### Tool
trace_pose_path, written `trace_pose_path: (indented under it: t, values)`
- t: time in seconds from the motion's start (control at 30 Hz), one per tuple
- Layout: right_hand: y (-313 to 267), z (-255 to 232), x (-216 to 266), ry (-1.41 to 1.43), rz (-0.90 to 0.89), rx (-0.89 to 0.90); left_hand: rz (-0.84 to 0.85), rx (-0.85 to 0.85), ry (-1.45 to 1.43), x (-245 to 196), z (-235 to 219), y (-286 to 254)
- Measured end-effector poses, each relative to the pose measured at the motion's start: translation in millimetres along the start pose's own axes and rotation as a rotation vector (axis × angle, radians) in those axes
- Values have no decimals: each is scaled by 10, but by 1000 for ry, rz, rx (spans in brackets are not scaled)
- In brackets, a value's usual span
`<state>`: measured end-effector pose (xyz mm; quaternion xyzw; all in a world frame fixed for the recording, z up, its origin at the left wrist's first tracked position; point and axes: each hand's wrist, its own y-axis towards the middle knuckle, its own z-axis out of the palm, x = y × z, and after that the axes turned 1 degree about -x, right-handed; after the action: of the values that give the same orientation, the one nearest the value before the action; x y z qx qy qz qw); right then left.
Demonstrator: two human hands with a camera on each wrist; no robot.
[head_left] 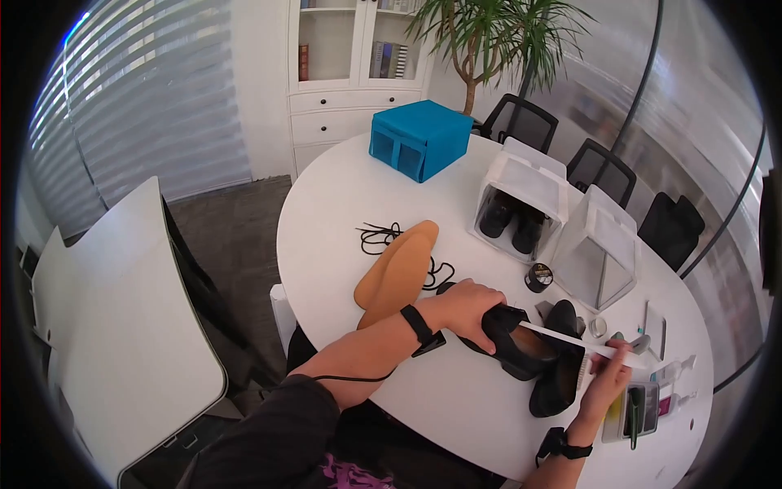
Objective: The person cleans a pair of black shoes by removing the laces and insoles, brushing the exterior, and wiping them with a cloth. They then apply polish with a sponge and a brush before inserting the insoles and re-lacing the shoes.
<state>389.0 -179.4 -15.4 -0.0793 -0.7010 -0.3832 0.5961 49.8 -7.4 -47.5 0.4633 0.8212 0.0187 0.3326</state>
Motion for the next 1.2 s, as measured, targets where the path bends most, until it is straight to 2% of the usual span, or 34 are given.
trace_pose_path:
  t: [0.07,0.1,0.13,0.2,0.23,0.27,0.33,0.4,0.47,0.53,0.6,0.63,0.67,0.73,0.77,0.8,0.9,0.93,1.0,1.1,1.2]
  values:
    - [156,-146,-166,120,0,-309,-22,27,35,-31,-8,0]
    - [197,-180,-217,148,-17,-394,-26,17,34,-29,-5,-1]
    - [204,-177,-282,148,-20,-387,-22,14,32,-25,0,-5]
    - [120,-30,-192,46,44,-127,-19,14,32,-25,1,-10]
    - [-6,44,-24,4,28,136,-22,19,35,-30,-2,-10]
    - [-70,113,9,7,30,133,-25,25,38,-34,-5,-10]
    - [-132,183,33,9,-61,289,-16,28,18,-3,17,8]
    - [-32,42,8,0,2,260,-9,24,-1,12,15,9]
    - [116,-130,-150,211,-137,-46,-8,18,25,1,19,5]
    - [184,-247,-193,241,-165,-17,-16,19,38,2,28,4]
    - [96,66,65,230,-126,-296,-21,21,53,-2,33,3]
    - [159,-147,-195,280,-108,-54,-16,15,54,-3,35,-2]
    - [104,-77,-178,257,-59,68,-12,10,54,-5,29,-1]
    - [-106,349,45,277,67,143,-15,20,50,-17,10,6]
    - [-151,408,99,284,107,194,-19,31,44,-23,6,5]
    - [-129,359,86,285,106,193,-18,31,45,-22,8,5]
    - [103,-8,-12,227,-147,-39,-18,30,39,-18,-3,6]
    - [182,-145,-8,217,-160,-146,-23,42,43,-26,-6,2]
    - [227,-258,60,245,-139,-160,-28,48,43,-32,-6,0]
    - [128,-46,-6,133,-18,-69,-27,50,68,-34,12,10]
    - [-111,255,77,170,7,288,-47,81,65,-18,14,13]
